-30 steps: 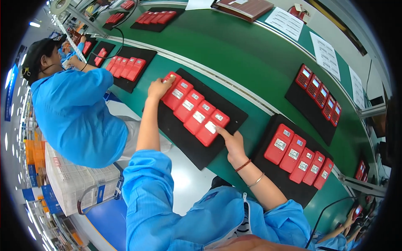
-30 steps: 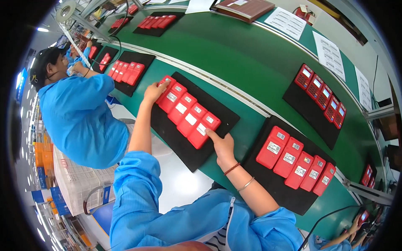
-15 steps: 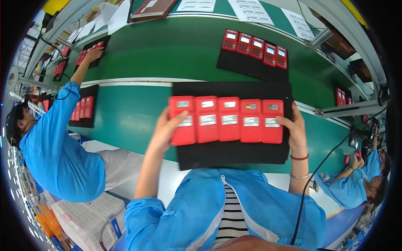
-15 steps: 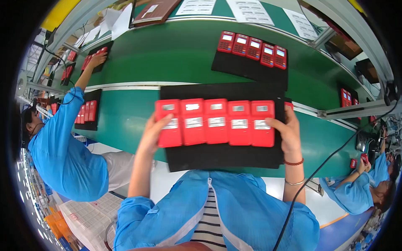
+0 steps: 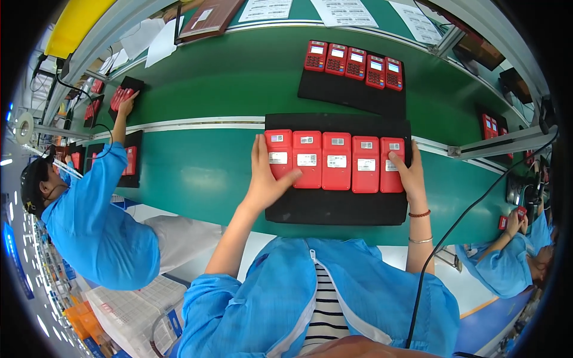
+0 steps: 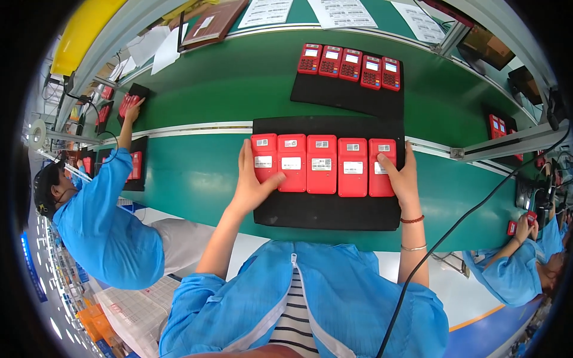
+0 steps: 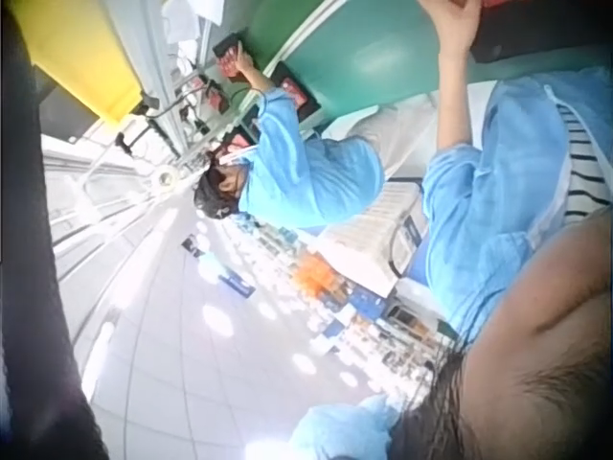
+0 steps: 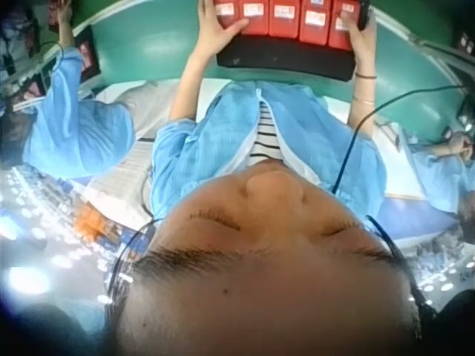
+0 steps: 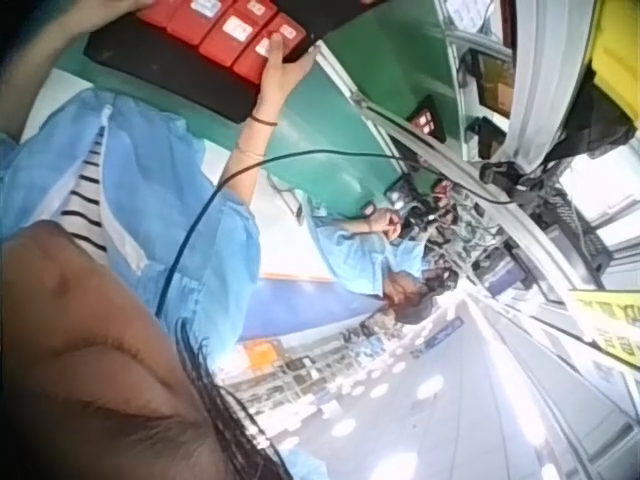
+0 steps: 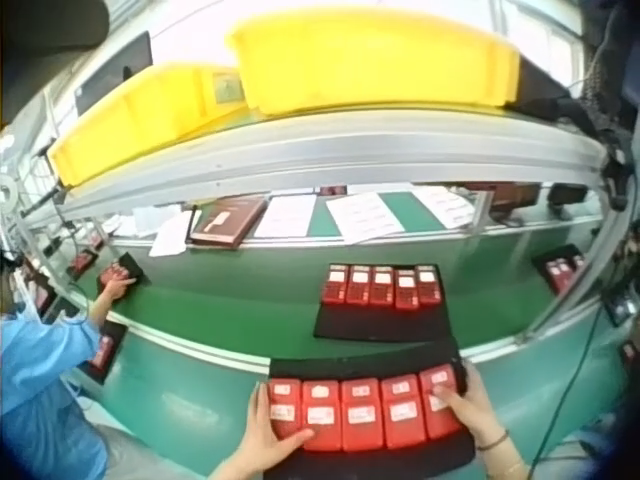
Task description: The person inspects and tests handheld electronic devices by hand on a production line.
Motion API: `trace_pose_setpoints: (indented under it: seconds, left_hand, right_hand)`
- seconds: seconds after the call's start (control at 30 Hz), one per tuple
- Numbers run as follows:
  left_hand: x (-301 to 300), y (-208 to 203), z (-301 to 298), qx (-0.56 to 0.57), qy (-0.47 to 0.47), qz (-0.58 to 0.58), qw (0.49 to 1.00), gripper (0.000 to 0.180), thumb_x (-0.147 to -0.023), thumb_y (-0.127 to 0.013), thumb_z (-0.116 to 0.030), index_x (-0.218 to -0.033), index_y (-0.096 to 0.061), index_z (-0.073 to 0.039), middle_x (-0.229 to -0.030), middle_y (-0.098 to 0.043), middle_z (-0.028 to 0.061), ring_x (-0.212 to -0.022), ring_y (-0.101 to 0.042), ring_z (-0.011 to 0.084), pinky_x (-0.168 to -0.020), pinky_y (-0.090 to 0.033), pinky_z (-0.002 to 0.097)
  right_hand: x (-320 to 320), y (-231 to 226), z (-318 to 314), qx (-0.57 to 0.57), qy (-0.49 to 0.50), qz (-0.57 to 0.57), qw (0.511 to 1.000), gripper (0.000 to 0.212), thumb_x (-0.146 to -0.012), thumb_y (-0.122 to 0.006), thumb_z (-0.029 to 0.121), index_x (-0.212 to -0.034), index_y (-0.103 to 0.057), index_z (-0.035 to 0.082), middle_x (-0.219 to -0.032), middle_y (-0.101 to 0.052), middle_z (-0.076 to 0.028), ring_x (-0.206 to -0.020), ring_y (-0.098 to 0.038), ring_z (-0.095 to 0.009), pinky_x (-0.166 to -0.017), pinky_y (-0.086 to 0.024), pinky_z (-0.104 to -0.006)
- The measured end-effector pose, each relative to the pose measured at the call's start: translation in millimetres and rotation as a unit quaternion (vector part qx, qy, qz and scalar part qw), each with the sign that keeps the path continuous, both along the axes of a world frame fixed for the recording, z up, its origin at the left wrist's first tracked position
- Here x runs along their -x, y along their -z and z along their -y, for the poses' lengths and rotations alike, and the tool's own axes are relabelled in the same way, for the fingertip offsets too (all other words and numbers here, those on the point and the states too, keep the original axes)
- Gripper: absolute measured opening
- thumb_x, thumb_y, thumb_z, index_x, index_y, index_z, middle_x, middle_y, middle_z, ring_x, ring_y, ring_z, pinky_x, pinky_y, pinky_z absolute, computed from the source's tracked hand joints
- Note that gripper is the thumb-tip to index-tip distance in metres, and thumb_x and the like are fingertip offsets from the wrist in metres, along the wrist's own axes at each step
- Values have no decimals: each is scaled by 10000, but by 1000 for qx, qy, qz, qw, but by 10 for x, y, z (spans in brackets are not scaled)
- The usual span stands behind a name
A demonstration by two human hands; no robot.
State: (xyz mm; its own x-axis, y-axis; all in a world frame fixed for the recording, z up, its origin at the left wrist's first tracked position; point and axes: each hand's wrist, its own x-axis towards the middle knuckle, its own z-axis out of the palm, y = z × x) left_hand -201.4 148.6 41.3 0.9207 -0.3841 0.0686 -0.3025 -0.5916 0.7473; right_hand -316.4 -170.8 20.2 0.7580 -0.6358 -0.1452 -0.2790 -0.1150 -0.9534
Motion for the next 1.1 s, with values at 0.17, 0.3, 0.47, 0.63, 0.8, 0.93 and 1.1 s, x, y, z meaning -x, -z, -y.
trace_pose_setpoints:
  seconds: [0.17, 0.3, 0.47, 0.63, 0.8, 0.93, 1.1]
  left_hand:
    - [83, 16, -283, -78, 121, 125, 982, 935, -685, -864, -251, -1453, -367, -57, -1567, -170, 233, -1437, -224, 417, -1121, -320, 481]
    - [-3, 50, -400, 41, 95, 168, 980, 625, -757, -776, -165, -1320, -541, -32, -1461, -420, 217, -1327, -440, 392, -1054, -415, 441]
    - [196, 28, -472, 224, -27, 20, 974, 522, -989, -484, -239, -1434, -381, 15, -1325, -548, 246, -1201, -569, 318, -987, -442, 365]
    - [338, 116, -551, 326, -72, -112, 936, 490, -997, -512, -158, -1423, -378, 45, -1242, -591, 242, -1148, -601, 259, -969, -457, 326]
    - [178, 110, -707, 196, 6, 45, 980, 544, -877, -648, -152, -1362, -471, 18, -1278, -518, 230, -1171, -534, 363, -1002, -432, 415]
    - [106, 98, -534, 170, 46, 112, 978, 726, -784, -752, -240, -1404, -431, -45, -1462, -300, 270, -1342, -338, 436, -1100, -323, 487]
    - [110, 201, -352, 151, 47, 140, 978, 767, -696, -822, -221, -1383, -494, -136, -1521, -218, 251, -1380, -272, 464, -1115, -295, 527]
  right_hand:
    - [-50, -392, -796, 281, -36, 127, 951, 433, -821, -703, 126, -1213, -563, 7, -1264, -543, -180, -1208, -494, -351, -1026, -404, -433]
    - [-374, -411, -1677, 343, -264, 116, 894, 631, -740, -776, 191, -1314, -528, 103, -1473, -313, -234, -1361, -305, -445, -1120, -290, -513]
    - [-506, -141, -1912, 430, -191, 135, 872, 510, -769, -763, 203, -1220, -587, 45, -1394, -456, -238, -1301, -417, -421, -1075, -346, -515]
    - [-289, -328, -1997, 170, -106, 110, 973, 396, -900, -564, 26, -1293, -539, -16, -1274, -587, -200, -1148, -588, -343, -977, -459, -397]
    - [-134, -264, -1856, 406, -183, 53, 894, 384, -856, -570, 3, -1237, -609, 8, -1351, -529, -166, -1262, -463, -338, -1061, -360, -444]
    - [-100, -397, -1685, 466, -216, -33, 858, 625, -780, -718, 101, -1374, -523, 127, -1540, -319, -133, -1406, -281, -376, -1144, -243, -495]
    - [-44, -345, -1618, 403, -161, 31, 901, 519, -854, -657, 51, -1354, -518, 32, -1397, -515, -154, -1248, -517, -340, -1042, -408, -405]
